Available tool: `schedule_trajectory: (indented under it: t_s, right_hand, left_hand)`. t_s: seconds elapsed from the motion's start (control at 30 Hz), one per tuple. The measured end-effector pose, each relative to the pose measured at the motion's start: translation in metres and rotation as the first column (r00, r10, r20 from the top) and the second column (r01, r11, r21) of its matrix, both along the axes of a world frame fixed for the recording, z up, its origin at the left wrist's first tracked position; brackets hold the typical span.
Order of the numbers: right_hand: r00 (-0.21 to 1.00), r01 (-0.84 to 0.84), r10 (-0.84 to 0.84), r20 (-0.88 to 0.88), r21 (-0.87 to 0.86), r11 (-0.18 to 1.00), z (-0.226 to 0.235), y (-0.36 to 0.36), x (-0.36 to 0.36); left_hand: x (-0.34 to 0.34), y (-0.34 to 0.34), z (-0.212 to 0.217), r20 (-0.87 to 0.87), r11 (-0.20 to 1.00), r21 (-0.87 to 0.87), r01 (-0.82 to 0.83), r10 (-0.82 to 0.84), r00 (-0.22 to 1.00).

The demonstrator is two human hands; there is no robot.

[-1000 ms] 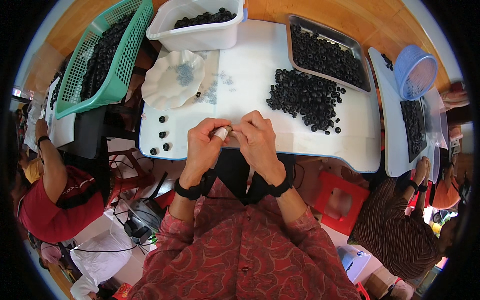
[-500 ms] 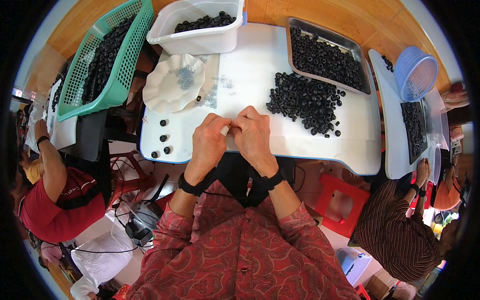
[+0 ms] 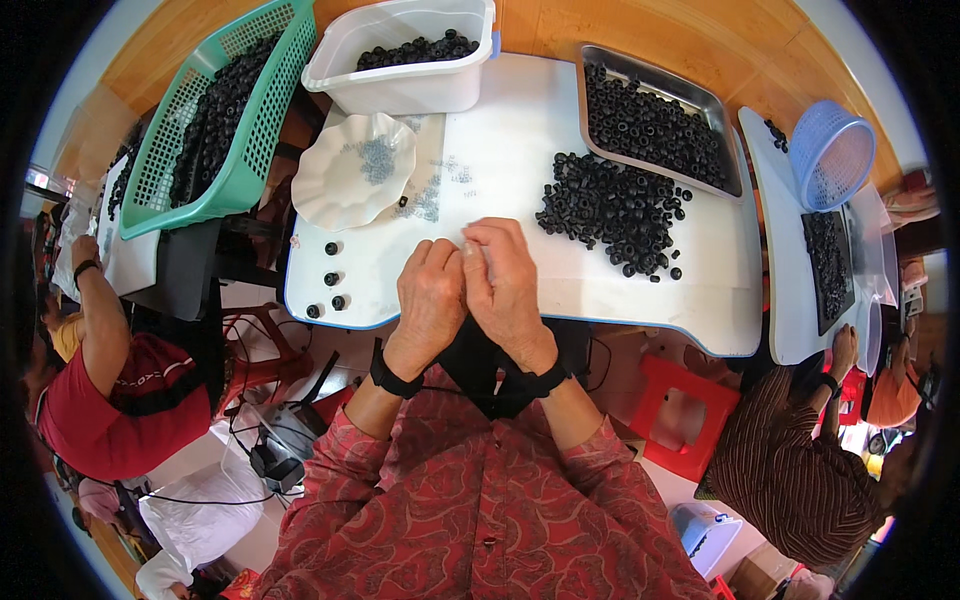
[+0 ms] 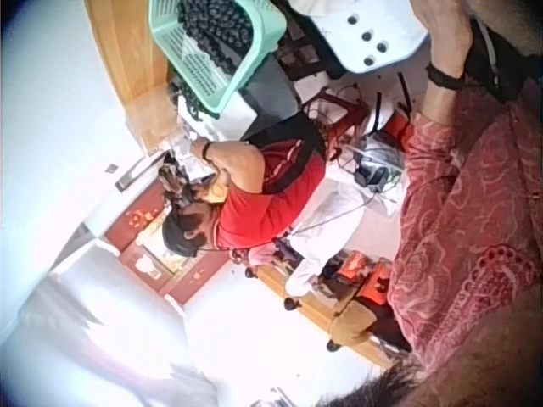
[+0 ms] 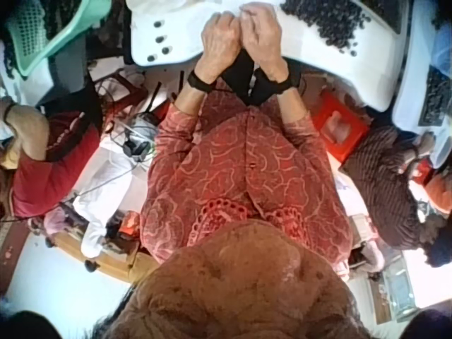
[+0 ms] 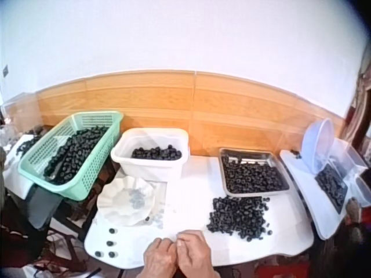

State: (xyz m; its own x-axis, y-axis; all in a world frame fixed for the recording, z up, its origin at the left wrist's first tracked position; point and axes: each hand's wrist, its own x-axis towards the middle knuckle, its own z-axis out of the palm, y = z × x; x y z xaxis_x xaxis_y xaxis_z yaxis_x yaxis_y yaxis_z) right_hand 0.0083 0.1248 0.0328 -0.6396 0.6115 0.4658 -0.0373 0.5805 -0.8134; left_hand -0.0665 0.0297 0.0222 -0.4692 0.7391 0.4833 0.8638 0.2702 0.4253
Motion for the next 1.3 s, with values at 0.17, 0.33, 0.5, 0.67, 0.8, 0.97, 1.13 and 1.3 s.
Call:
schedule_trajectory:
  t_s: [0.17,0.33,0.5,0.67,0.8,0.97,1.13,1.3]
  right_hand:
    - [0.933,-0.347,0.346,-0.096,-0.001,0.938,0.002,-0.009,-0.015]
    - [0.886,-0.457,0.454,-0.094,-0.014,0.889,0.004,-0.011,-0.026]
    - [0.921,-0.390,0.386,-0.061,-0.161,0.906,-0.002,-0.004,-0.019]
    - [0.934,-0.357,0.353,-0.056,-0.181,0.916,-0.004,-0.006,-0.019]
    - [0.936,-0.347,0.327,-0.131,-0.186,0.919,-0.005,-0.011,-0.024]
    - [0.940,-0.336,0.318,-0.124,-0.173,0.926,-0.008,-0.007,-0.018]
    - [0.945,-0.320,0.294,-0.140,-0.232,0.919,-0.006,-0.009,-0.018]
    - [0.935,-0.350,0.322,-0.152,-0.237,0.906,-0.011,-0.008,-0.019]
  left_hand:
    - [0.002,-0.001,-0.031,0.099,0.969,0.234,0.081,-0.107,0.989]
    - [-0.053,-0.011,-0.164,-0.056,0.952,0.065,0.300,-0.297,0.953]
    - [-0.029,0.001,-0.133,0.083,0.940,0.234,0.250,-0.276,0.958]
    - [-0.007,0.006,-0.096,0.259,0.910,0.400,0.109,-0.227,0.939]
    - [-0.010,-0.003,-0.110,0.384,0.951,0.292,0.101,-0.213,0.898]
    - [-0.020,-0.007,-0.088,0.134,0.928,0.226,0.295,-0.330,0.934]
    - [-0.003,0.008,-0.061,0.128,0.896,0.430,0.113,-0.184,0.975]
    - [-0.003,0.008,-0.058,0.098,0.918,0.383,0.106,-0.155,0.983]
